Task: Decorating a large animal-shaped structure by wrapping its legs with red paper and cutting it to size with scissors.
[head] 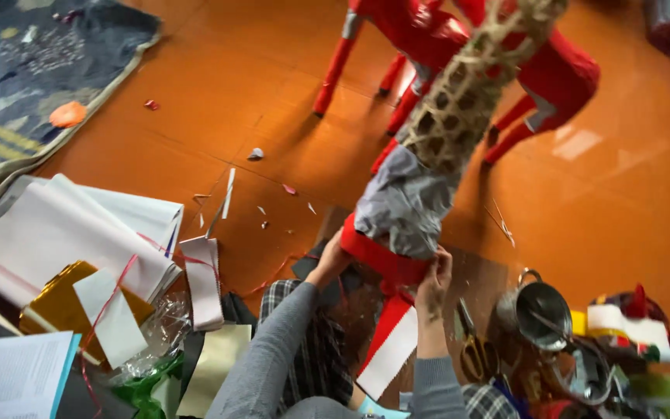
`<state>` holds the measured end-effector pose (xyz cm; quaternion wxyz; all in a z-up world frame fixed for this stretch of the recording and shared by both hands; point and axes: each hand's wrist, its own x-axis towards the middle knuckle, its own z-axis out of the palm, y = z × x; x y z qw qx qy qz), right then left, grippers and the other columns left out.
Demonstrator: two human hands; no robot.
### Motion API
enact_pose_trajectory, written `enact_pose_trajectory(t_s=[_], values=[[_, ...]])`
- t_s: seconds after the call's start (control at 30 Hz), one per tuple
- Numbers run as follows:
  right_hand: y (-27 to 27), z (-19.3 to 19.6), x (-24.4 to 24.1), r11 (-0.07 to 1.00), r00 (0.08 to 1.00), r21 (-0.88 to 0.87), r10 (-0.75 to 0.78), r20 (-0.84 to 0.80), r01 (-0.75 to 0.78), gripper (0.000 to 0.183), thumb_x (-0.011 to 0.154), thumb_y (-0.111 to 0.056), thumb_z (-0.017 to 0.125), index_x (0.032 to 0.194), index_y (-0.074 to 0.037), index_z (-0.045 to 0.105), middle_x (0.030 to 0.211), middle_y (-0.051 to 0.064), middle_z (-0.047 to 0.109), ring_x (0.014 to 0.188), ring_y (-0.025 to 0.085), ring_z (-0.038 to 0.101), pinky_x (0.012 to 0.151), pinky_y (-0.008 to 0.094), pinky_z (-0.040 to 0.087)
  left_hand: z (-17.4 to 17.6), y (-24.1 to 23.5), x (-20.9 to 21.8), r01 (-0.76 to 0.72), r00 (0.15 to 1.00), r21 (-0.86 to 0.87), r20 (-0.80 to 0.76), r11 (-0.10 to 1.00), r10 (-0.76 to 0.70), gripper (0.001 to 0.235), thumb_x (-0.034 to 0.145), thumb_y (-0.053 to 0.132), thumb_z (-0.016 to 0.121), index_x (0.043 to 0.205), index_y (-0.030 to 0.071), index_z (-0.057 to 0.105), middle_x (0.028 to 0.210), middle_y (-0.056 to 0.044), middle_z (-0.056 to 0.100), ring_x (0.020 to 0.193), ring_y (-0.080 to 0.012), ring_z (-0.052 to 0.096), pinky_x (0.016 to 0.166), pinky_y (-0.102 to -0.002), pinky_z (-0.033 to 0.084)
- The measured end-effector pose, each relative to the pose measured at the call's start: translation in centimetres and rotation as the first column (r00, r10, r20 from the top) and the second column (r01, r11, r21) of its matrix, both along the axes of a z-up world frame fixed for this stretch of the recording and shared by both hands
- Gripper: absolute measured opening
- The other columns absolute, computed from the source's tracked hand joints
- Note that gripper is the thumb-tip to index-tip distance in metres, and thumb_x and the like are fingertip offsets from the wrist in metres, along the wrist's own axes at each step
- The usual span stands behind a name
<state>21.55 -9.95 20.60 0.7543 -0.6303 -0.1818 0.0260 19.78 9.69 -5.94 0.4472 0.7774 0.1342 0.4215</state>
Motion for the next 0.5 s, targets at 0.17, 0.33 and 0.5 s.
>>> enact_pose_trajectory(t_s=[0.17, 0.33, 0.5], values=[[1.1, 0.9, -0.5, 0.987, 0.965, -0.148, 0.03, -0.26, -0.07, 0.032, 0.099, -0.025, 0.042, 0.132, -0.025, 0.038, 0.14, 0.008, 0.032, 0.123, 0.034, 0.03, 0.09, 0.064, 0.023, -1.7, 0.9, 1.4, -0.044, 0.947, 0.139, -0.309, 0.989, 0.085, 0.09, 0.05, 0.036, 0.087, 0.13, 0.012, 0.055, 0.114, -0.012, 0.059, 0.104, -0.03, 0.061, 0.099, -0.036, 0.049], [-3.3, -18.1, 9.5, 0.727, 0.928, -0.683, 0.295, 0.228, -0.064, 0.14, 0.024, 0.001, 0.094, 0.147, -0.011, 0.028, 0.133, 0.025, 0.044, 0.127, 0.045, 0.043, 0.11, 0.06, 0.035, 0.4, 0.8, 0.9, -0.008, 0.937, -0.017, -0.349, 1.0, 0.001, 0.08, 0.062, 0.021, 0.079, 0.134, 0.012, 0.044, 0.097, -0.014, 0.055, 0.082, -0.0407, 0.062, 0.075, -0.048, 0.055], [0.0, -6.0, 3.4, 0.938, 0.818, -0.263, 0.034, -0.574, -0.224, 0.054, 0.1, -0.053, 0.04, 0.145, -0.023, 0.039, 0.142, 0.02, 0.04, 0.123, 0.049, 0.046, 0.091, 0.073, 0.041, -0.1, 1.0, 1.3, -0.029, 0.906, -0.05, -0.424, 0.998, 0.005, 0.077, 0.065, 0.021, 0.074, 0.134, 0.019, 0.041, 0.094, -0.012, 0.053, 0.079, -0.0417, 0.062, 0.07, -0.054, 0.054]])
